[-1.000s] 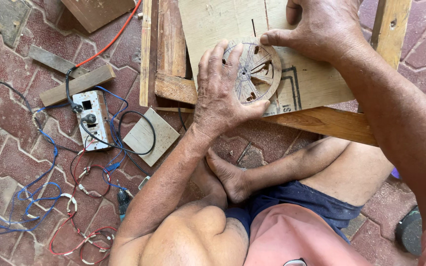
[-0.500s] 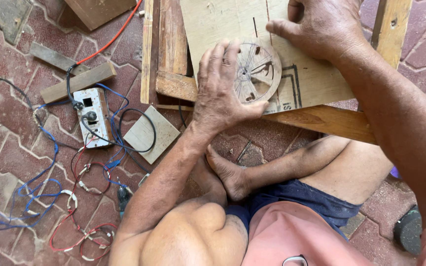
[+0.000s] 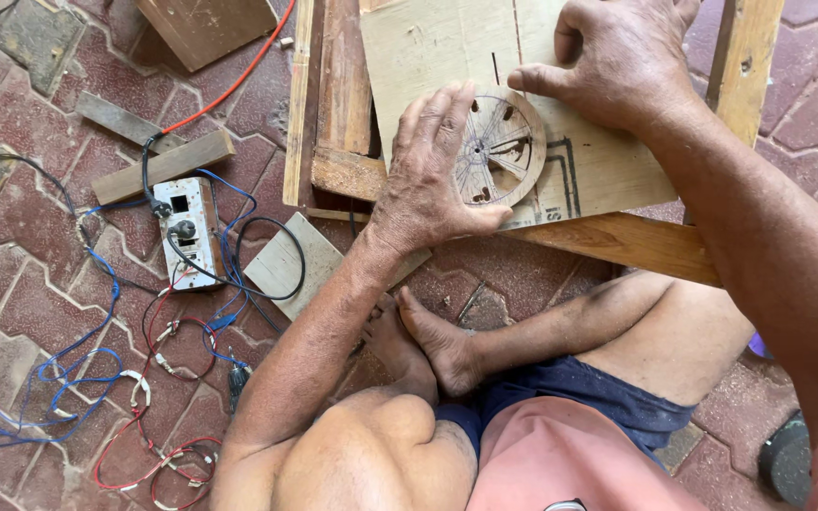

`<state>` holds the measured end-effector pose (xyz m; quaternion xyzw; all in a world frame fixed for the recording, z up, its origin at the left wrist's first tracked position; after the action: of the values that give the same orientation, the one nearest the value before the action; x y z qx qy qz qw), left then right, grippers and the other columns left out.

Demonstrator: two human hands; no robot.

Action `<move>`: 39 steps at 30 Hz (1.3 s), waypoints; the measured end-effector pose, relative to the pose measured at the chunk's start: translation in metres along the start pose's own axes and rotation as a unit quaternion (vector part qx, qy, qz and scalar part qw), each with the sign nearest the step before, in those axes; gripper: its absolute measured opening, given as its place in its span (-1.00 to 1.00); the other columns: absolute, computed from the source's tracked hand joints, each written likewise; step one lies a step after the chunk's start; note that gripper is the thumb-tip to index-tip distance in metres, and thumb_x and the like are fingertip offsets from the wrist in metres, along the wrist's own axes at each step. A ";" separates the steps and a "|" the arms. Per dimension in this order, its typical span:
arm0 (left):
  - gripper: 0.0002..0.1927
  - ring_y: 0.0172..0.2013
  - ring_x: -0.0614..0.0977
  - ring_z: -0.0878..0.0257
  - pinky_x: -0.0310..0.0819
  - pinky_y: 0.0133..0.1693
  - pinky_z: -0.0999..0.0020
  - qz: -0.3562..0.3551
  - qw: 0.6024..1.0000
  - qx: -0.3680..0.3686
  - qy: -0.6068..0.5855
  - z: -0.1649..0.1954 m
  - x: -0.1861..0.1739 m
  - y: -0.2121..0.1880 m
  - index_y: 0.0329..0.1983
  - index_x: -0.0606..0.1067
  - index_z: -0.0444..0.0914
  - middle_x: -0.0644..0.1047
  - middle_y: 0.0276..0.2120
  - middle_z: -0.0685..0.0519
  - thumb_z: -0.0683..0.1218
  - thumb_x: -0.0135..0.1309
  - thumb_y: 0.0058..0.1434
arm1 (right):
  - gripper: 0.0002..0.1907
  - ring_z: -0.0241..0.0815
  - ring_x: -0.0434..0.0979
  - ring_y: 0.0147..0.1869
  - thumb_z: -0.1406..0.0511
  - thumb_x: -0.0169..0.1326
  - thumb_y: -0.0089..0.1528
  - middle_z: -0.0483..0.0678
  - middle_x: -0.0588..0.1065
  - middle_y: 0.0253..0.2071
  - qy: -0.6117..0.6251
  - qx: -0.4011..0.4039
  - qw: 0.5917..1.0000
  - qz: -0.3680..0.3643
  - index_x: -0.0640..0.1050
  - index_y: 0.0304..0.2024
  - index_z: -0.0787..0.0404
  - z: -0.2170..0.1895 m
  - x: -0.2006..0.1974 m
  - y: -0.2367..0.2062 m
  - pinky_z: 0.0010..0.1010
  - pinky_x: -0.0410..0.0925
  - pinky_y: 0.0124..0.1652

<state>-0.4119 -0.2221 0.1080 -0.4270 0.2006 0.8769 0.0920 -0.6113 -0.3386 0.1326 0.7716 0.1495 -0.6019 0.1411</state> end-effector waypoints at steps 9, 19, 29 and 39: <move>0.45 0.45 0.13 -0.21 -0.01 0.49 -0.14 -0.011 1.000 0.027 0.008 -0.012 0.004 0.004 0.57 -0.07 -0.20 0.12 0.44 -0.23 0.38 0.50 -0.23 | -0.32 0.10 0.51 -0.19 -0.32 0.35 0.12 0.00 0.54 -0.41 0.015 0.009 1.000 -0.022 0.62 -0.40 0.13 -0.002 -0.002 0.002 0.14 0.12 -0.06; 0.45 0.44 0.12 -0.25 0.02 0.47 -0.14 -0.036 0.998 0.048 -0.002 -0.014 0.005 0.008 0.56 -0.12 -0.23 0.11 0.43 -0.27 0.33 0.46 -0.26 | -0.33 0.12 0.47 0.04 -0.34 0.37 0.05 0.00 0.56 -0.30 0.001 0.006 1.000 -0.013 0.65 -0.34 0.06 -0.004 -0.004 0.001 0.16 0.06 0.07; 0.45 0.46 0.10 -0.25 0.00 0.49 -0.10 -0.079 0.993 0.078 -0.027 -0.022 0.001 0.021 0.57 -0.08 -0.21 0.11 0.46 -0.24 0.26 0.51 -0.26 | -0.37 0.11 0.41 0.19 -0.29 0.42 0.08 -0.02 0.56 -0.16 0.014 -0.029 0.999 -0.012 0.67 -0.34 0.09 0.010 0.006 0.001 0.17 0.07 0.07; 0.41 0.46 0.14 -0.27 0.02 0.50 -0.11 -0.093 0.980 0.160 -0.070 -0.026 -0.008 0.032 0.58 -0.02 -0.25 0.15 0.46 -0.27 0.20 0.52 -0.25 | -0.36 0.18 0.13 0.41 -0.31 0.39 0.14 0.09 0.37 0.17 0.022 -0.074 0.997 -0.007 0.65 -0.29 0.08 0.011 0.007 -0.004 0.12 0.05 0.19</move>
<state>-0.3990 -0.2625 0.1088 -0.3609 0.2909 0.8487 0.2546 -0.6212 -0.3392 0.1227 0.7709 0.2024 -0.5733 0.1901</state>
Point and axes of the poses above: each hand's wrist, its own y-axis towards the middle knuckle, its own x-axis out of the palm, z = x × y, the point moved 6 cm from there along y, towards the middle knuckle
